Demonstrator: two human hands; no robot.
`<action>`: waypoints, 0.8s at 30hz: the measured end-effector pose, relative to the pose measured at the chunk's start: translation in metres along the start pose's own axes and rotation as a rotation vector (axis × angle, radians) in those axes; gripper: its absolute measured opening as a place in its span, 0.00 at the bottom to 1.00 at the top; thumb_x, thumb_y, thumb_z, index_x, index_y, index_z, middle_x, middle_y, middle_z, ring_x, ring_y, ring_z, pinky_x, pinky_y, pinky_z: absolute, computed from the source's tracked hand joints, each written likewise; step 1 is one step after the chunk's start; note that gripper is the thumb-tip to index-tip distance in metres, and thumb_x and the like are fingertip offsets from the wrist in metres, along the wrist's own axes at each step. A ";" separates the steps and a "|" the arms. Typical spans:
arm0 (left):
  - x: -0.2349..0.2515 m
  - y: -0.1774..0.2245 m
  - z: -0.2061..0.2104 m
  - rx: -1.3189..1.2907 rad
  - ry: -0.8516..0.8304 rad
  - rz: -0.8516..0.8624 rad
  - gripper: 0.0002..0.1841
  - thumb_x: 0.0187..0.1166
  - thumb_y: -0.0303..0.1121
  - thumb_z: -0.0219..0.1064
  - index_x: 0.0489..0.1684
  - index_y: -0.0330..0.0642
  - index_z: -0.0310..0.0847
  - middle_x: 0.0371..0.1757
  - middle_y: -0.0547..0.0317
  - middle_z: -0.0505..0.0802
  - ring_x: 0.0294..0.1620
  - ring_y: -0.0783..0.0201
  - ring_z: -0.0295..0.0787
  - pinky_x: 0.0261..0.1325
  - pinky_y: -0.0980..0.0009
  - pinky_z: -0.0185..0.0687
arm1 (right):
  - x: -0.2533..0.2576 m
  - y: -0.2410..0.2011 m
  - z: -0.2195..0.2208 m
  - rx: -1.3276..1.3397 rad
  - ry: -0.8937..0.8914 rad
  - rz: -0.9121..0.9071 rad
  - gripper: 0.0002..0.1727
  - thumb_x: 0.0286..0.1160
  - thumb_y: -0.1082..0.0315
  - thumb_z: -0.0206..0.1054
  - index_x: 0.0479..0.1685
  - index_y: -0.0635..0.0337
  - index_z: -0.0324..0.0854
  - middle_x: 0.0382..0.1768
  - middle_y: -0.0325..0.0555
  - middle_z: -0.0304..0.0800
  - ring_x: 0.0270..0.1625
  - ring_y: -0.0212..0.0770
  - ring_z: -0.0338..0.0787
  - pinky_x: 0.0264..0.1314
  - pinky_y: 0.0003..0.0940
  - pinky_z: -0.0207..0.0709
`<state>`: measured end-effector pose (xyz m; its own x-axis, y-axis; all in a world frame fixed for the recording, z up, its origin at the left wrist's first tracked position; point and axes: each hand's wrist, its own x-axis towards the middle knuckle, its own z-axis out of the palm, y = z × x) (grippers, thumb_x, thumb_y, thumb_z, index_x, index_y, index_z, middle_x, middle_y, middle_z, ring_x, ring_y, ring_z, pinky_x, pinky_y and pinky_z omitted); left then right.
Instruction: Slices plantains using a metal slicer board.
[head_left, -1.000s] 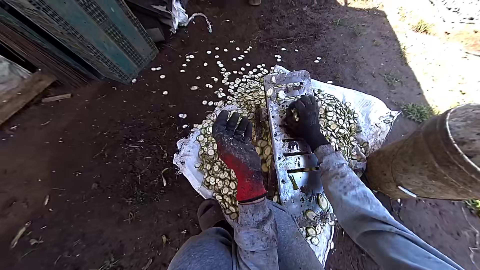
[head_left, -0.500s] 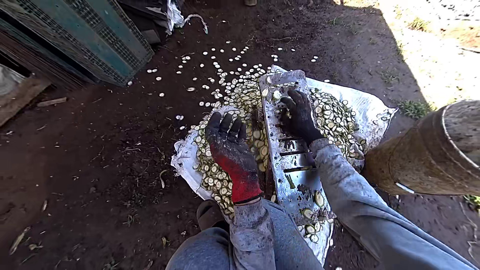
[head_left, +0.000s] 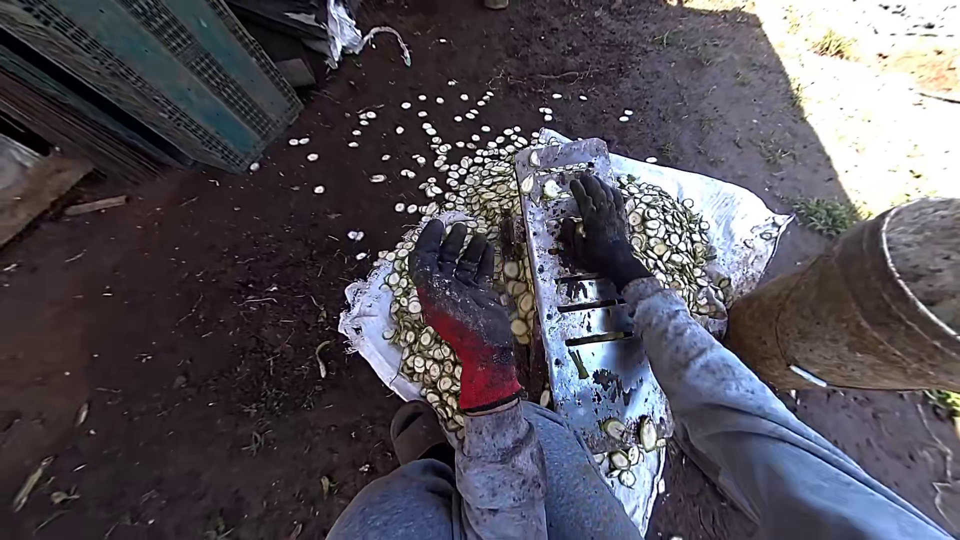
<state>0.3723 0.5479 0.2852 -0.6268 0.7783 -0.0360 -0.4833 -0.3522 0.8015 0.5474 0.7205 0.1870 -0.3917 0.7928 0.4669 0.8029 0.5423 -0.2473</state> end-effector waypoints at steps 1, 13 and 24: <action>0.001 -0.001 -0.003 0.004 0.019 0.000 0.23 0.97 0.45 0.36 0.83 0.50 0.63 0.72 0.55 0.83 0.67 0.57 0.86 0.71 0.57 0.82 | 0.019 0.000 0.001 -0.013 -0.043 0.061 0.39 0.81 0.51 0.58 0.90 0.60 0.60 0.90 0.60 0.59 0.93 0.61 0.54 0.93 0.64 0.40; -0.006 0.011 0.006 -0.029 -0.055 -0.012 0.25 0.96 0.46 0.32 0.85 0.53 0.61 0.76 0.59 0.82 0.71 0.58 0.85 0.74 0.56 0.81 | -0.172 -0.054 -0.037 0.074 -0.037 -0.113 0.35 0.81 0.48 0.57 0.83 0.61 0.70 0.83 0.60 0.73 0.90 0.61 0.64 0.88 0.75 0.40; -0.007 0.004 -0.005 -0.014 0.009 -0.038 0.23 0.96 0.46 0.38 0.83 0.53 0.63 0.74 0.57 0.83 0.69 0.57 0.85 0.72 0.55 0.82 | -0.111 -0.043 -0.034 0.054 -0.093 -0.030 0.42 0.85 0.49 0.50 0.96 0.58 0.45 0.96 0.50 0.44 0.98 0.46 0.41 0.95 0.68 0.23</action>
<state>0.3715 0.5385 0.2855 -0.6132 0.7866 -0.0717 -0.5154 -0.3297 0.7910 0.5721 0.5998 0.1744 -0.4571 0.7973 0.3943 0.7658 0.5782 -0.2814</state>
